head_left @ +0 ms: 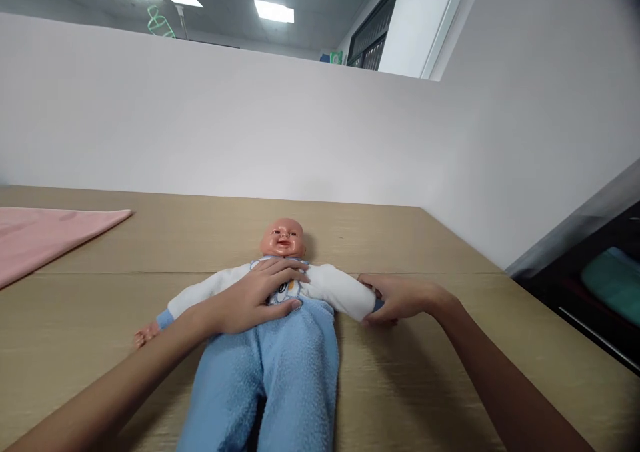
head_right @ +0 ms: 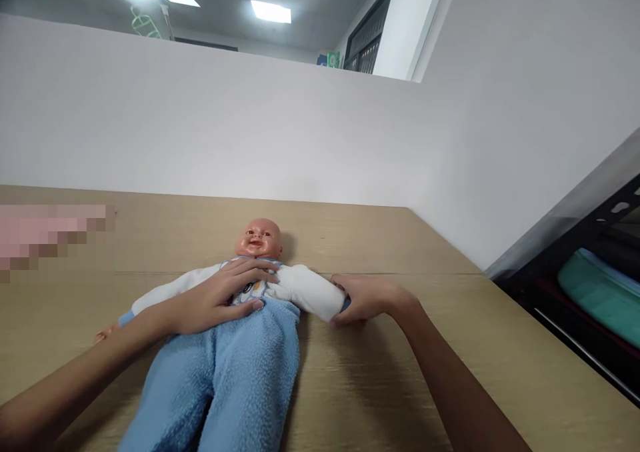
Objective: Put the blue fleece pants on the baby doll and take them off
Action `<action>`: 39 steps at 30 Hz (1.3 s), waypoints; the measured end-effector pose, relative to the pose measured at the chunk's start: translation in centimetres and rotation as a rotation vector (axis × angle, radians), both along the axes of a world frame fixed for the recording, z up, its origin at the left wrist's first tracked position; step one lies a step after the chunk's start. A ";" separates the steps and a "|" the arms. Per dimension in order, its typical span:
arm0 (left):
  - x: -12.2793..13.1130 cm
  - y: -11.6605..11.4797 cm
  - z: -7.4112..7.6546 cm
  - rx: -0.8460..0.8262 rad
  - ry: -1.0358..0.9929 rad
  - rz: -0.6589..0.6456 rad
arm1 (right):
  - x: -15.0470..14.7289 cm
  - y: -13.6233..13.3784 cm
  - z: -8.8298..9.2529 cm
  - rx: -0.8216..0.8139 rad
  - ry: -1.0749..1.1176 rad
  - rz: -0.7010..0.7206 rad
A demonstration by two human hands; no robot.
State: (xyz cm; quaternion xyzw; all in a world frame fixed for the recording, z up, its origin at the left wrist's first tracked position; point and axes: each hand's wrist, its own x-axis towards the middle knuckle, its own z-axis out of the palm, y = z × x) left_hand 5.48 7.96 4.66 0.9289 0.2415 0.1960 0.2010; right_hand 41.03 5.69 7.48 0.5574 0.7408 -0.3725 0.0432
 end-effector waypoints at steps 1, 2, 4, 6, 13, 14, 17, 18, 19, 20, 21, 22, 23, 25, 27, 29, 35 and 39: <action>0.0 0.0 -0.1 -0.002 -0.003 0.002 | 0.0 0.0 -0.1 0.005 0.002 0.004; 0.0 0.1 -0.2 -0.004 -0.005 0.003 | 0.0 0.1 -0.2 0.009 0.006 0.011; 0.0 0.1 -0.4 -0.010 -0.005 0.005 | -0.1 0.1 -0.3 0.010 0.026 0.032; 0.0 0.1 -0.5 -0.018 -0.003 0.011 | -0.2 0.1 -0.3 0.019 0.026 0.046; 0.1 -0.1 -0.4 -0.029 -0.019 0.029 | 0.4 -0.7 1.6 -0.083 0.047 0.008; 0.1 -0.2 -0.4 -0.034 -0.027 0.034 | 0.5 -0.9 2.2 -0.108 0.088 0.004; 0.1 -0.4 -0.2 -0.062 -0.067 0.055 | 0.5 -1.6 4.6 0.047 0.143 -0.003; 0.2 -0.5 -0.2 -0.072 -0.087 0.063 | 0.4 -1.9 5.4 0.150 0.140 -0.009; 0.3 -0.6 -0.1 -0.077 -0.110 0.073 | 0.1 -2.2 6.1 0.252 0.135 -0.019; 0.4 -0.7 -0.1 -0.075 -0.133 0.082 | -0.3 -2.6 6.6 0.344 0.131 -0.030; 0.6 -0.8 -0.2 -0.069 -0.154 0.092 | -0.8 -2.9 7.0 0.425 0.127 -0.043; 0.8 -0.8 -0.2 -0.059 -0.174 0.101 | -1.3 -3.3 7.3 0.501 0.122 -0.056; 1.1 -0.9 -0.3 -0.046 -0.194 0.110 | -2.0 -3.7 7.5 0.578 0.115 -0.072; 2.0 -1.1 -0.4 -0.021 -0.230 0.125 | -3.7 -4.5 7.6 0.741 0.098 -0.113; 3.3 -1.3 -0.5 0.011 -0.287 0.145 | -5.6 -5.2 7.4 0.929 0.091 -0.156; 5.0 -1.6 -0.4 0.068 -0.360 0.169 | -7.5 -5.9 6.9 1.106 0.101 -0.174; 8.4 -2.8 -0.4 0.163 -0.499 0.294 | -10.7 -7.1 5.1 1.222 0.252 -0.070; 7.4 -3.3 -1.1 -0.091 -0.664 0.385 | -10.7 -7.0 4.7 1.191 0.451 0.008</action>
